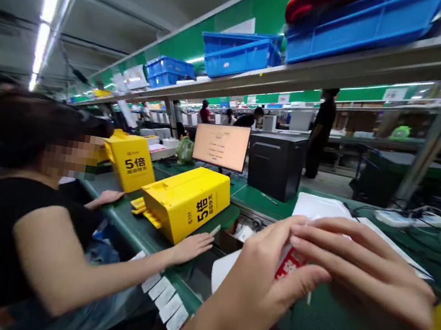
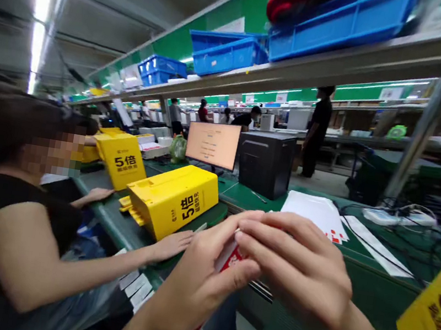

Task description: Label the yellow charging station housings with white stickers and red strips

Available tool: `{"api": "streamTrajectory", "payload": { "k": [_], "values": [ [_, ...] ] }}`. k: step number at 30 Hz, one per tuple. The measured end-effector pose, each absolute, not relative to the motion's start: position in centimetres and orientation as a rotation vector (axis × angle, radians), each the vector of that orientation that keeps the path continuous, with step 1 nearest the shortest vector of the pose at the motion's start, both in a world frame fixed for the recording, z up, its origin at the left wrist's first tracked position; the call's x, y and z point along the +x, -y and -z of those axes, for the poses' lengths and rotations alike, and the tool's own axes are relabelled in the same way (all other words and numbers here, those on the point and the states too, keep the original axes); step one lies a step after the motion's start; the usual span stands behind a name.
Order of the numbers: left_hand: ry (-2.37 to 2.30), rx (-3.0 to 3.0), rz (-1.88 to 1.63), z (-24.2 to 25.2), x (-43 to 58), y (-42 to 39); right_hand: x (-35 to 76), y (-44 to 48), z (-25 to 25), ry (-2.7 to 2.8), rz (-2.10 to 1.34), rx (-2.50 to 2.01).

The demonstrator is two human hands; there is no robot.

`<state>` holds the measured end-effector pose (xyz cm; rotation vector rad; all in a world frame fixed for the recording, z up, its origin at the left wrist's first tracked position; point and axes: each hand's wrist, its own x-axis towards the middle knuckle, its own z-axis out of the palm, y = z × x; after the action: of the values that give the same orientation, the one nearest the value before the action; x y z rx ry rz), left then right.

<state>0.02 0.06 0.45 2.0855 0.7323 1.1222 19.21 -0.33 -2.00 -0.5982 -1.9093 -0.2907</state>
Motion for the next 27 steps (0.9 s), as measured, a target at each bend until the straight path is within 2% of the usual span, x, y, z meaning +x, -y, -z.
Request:
{"api": "streamTrajectory", "payload": {
  "k": [6,11,23,27],
  "values": [
    [-0.862,2.366,-1.437,0.4,0.1,-1.3,19.3,-0.2,-0.3,1.458,-0.303,-0.866],
    [-0.871,2.705,-1.591,1.5,0.9,-1.6,19.8,1.1,-0.7,1.487,-0.636,-0.937],
    [-0.849,2.796,-1.482,1.2,2.1,-0.5,20.2,2.1,1.2,1.491,-0.369,-0.955],
    [-0.945,2.699,-1.759,-0.9,-1.5,3.0,20.9,2.8,0.7,1.452,-0.37,-0.968]
  ]
}}
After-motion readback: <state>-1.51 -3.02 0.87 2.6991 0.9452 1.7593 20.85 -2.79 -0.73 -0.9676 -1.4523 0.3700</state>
